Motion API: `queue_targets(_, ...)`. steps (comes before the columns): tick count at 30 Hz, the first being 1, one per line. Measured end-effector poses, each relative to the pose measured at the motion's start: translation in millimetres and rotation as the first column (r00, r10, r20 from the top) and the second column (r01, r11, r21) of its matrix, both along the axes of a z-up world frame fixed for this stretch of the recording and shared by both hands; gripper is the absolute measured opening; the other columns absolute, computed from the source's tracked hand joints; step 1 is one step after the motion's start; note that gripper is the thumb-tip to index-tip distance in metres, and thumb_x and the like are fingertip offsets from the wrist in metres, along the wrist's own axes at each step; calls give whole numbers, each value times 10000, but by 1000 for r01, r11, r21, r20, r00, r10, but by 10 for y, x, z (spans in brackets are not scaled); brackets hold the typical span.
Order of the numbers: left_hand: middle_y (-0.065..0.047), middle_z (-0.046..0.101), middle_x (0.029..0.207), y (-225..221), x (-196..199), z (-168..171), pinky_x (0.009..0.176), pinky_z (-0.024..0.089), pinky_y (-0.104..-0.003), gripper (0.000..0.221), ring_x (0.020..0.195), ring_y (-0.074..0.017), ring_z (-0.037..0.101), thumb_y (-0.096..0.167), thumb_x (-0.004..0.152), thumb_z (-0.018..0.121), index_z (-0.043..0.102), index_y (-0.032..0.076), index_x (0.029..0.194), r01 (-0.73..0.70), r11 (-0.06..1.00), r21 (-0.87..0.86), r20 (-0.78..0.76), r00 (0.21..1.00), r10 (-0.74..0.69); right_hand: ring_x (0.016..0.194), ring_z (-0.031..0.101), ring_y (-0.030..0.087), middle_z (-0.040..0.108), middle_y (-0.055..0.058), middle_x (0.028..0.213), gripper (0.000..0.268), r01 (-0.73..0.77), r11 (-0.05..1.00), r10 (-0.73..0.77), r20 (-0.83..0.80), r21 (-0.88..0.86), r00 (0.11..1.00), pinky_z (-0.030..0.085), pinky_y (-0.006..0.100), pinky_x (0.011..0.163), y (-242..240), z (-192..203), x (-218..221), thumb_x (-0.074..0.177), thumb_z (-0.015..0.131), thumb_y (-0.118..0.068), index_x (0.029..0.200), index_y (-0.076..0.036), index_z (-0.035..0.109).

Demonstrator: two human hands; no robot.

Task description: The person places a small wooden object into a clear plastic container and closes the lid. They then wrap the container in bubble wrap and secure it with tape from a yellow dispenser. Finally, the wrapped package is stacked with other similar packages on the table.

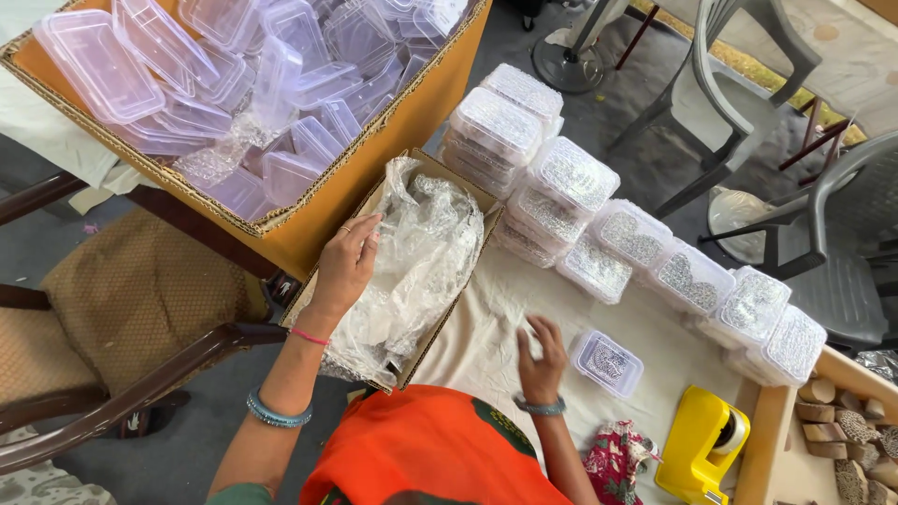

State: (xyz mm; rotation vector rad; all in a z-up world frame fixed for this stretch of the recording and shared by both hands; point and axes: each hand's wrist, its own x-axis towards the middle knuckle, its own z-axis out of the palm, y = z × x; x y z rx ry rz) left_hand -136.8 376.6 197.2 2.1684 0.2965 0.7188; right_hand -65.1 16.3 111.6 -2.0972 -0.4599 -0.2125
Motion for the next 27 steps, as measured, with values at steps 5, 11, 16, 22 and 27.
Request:
queue_targets(5,-144,699,1291,3,-17,-84,859,598,-335,368,1081,-253,715,248,1068,529,643,40,1349,31,925,-378,-39,998,-49,1322,537,349,639,142,1351,488,-525,823,568,311,-218,762,407,479,1112,1359,1348,81,812,730,-102,1293,-43,681)
queue_targets(11,-152,570,1475,-44,-29,-134,1067,491,-382,688,1298,-249,601,540,1038,424,450,60,1531,162,726,-669,-24,971,-240,1178,612,259,724,85,1123,310,-668,424,805,-84,-612,588,368,531,1102,1982,1087,542,795,694,-85,1099,-104,753)
queue_targets(16,-174,352,1657,-99,6,-303,1239,282,-422,1063,1541,-307,347,789,892,480,176,96,1638,276,647,-711,-57,894,-445,744,765,199,789,99,903,128,-514,820,487,-163,-253,858,623,321,654,1754,766,1458,906,677,-81,988,-92,775)
queue_targets(22,-242,158,1675,-240,321,-349,1190,229,-446,1254,1533,-382,159,693,784,721,35,77,1633,371,879,-298,-204,875,-439,662,707,116,746,65,855,200,-177,821,466,-460,542,756,582,265,555,1444,783,1839,1018,645,-179,1027,14,698)
queue_targets(27,-213,645,1398,-247,560,-233,1100,460,-364,700,1305,-296,622,349,919,789,515,8,1466,203,928,-312,-72,969,-237,574,632,90,689,28,787,173,72,759,344,-492,647,800,512,264,486,1235,797,1739,1014,666,-192,948,-33,655)
